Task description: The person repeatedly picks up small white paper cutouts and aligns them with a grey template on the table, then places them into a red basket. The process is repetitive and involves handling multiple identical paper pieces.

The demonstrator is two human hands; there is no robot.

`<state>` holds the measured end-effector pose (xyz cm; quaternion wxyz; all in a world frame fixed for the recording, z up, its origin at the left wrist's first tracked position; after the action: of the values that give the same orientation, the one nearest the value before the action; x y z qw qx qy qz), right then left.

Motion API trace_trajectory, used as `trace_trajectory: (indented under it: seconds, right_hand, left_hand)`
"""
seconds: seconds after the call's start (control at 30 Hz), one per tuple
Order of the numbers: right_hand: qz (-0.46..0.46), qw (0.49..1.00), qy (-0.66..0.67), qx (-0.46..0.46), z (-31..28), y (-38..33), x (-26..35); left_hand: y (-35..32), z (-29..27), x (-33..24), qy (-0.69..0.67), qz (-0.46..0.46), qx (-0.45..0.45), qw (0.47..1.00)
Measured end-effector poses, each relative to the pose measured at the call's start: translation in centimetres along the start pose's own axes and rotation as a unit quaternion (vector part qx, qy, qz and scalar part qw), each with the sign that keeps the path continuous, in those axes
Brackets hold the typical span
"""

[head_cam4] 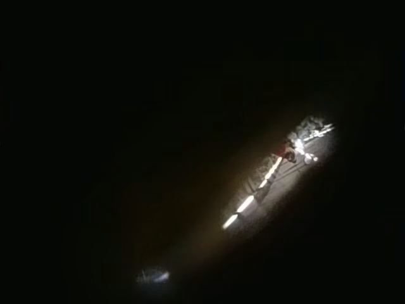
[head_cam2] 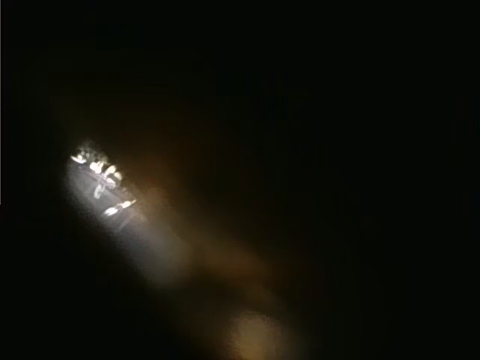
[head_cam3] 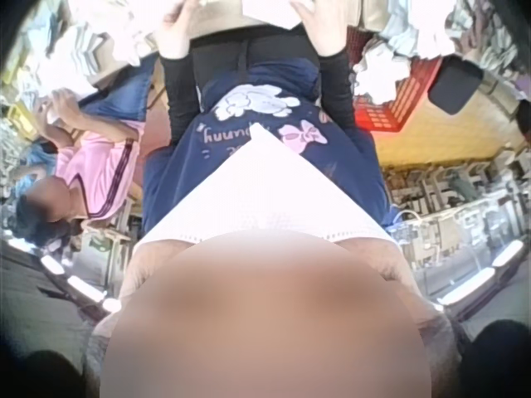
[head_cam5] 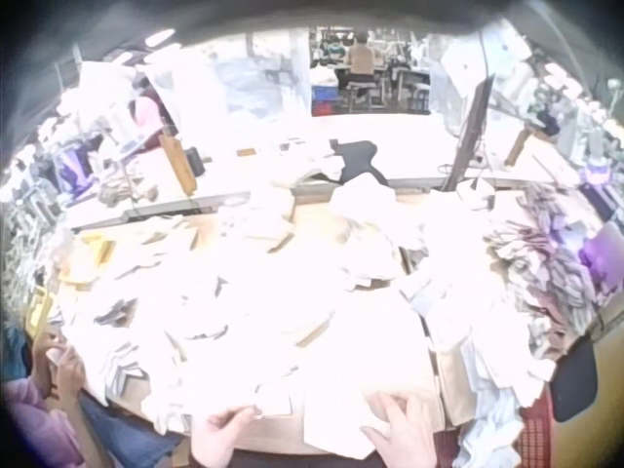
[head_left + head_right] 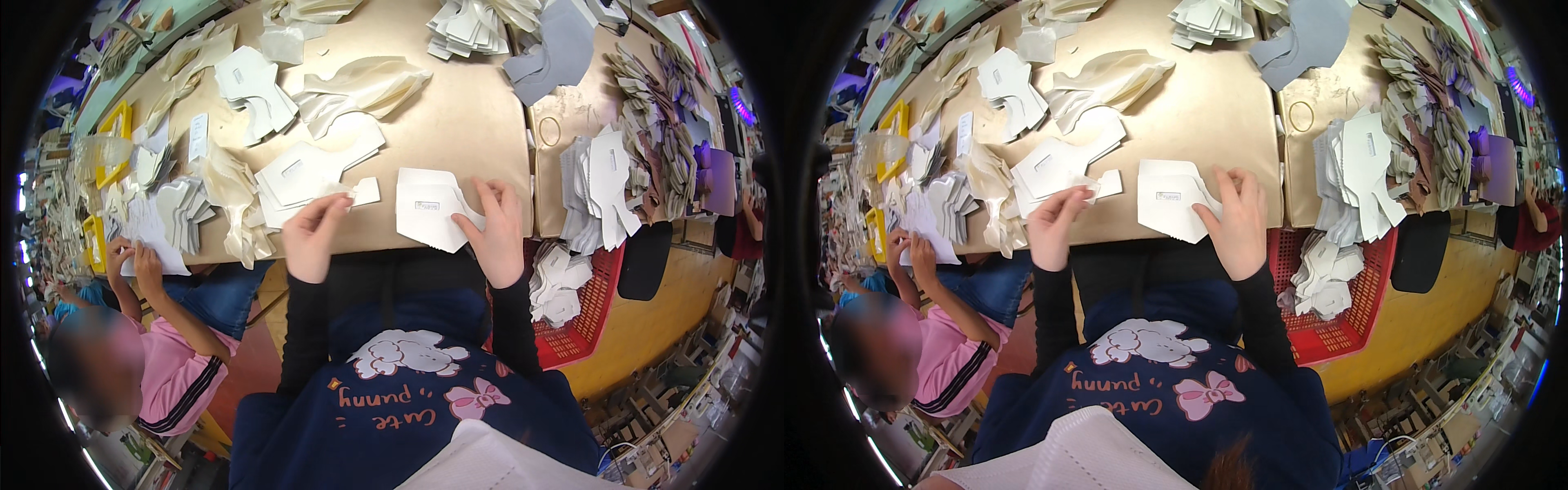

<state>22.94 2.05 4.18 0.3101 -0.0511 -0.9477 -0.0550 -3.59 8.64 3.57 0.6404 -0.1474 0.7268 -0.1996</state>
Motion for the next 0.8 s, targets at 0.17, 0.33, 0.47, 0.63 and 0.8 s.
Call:
trace_trajectory:
  seconds: [0.17, 0.33, 0.47, 0.63, 0.8]
  right_hand:
    - [-0.012, 0.997, 0.069, -0.034, 1.4, -0.8, 0.3]
    - [-0.116, 0.983, 0.133, -0.055, 0.0, -0.7, 2.1]
    - [-0.178, 0.961, 0.196, -0.081, -2.2, -1.4, 3.8]
    - [-0.095, 0.927, 0.352, -0.09, -3.3, -2.6, 4.1]
    - [0.021, 0.867, 0.434, -0.245, -3.1, -3.5, 1.9]
  left_hand:
    - [0.4, -2.8, 0.9, 0.011, 0.022, -0.024, 0.999]
    - [-1.4, 1.6, 0.0, 0.051, 0.062, 0.09, 0.993]
    - [-3.1, 3.9, -0.8, 0.09, 0.151, 0.09, 0.98]
    - [-3.9, 3.8, -1.4, 0.064, 0.424, 0.002, 0.903]
    - [-4.8, 3.0, -1.2, -0.01, 0.502, -0.013, 0.865]
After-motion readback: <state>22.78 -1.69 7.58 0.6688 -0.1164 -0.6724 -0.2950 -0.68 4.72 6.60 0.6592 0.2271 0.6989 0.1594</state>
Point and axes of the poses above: each hand's wrist, its own y-axis towards the middle knuckle, its own z-axis out of the palm, x = y × z, the point moved 4 cm from there along y, towards the middle knuckle, and after that the axes turned 9 degrees about -z, right-handed, at the moved point
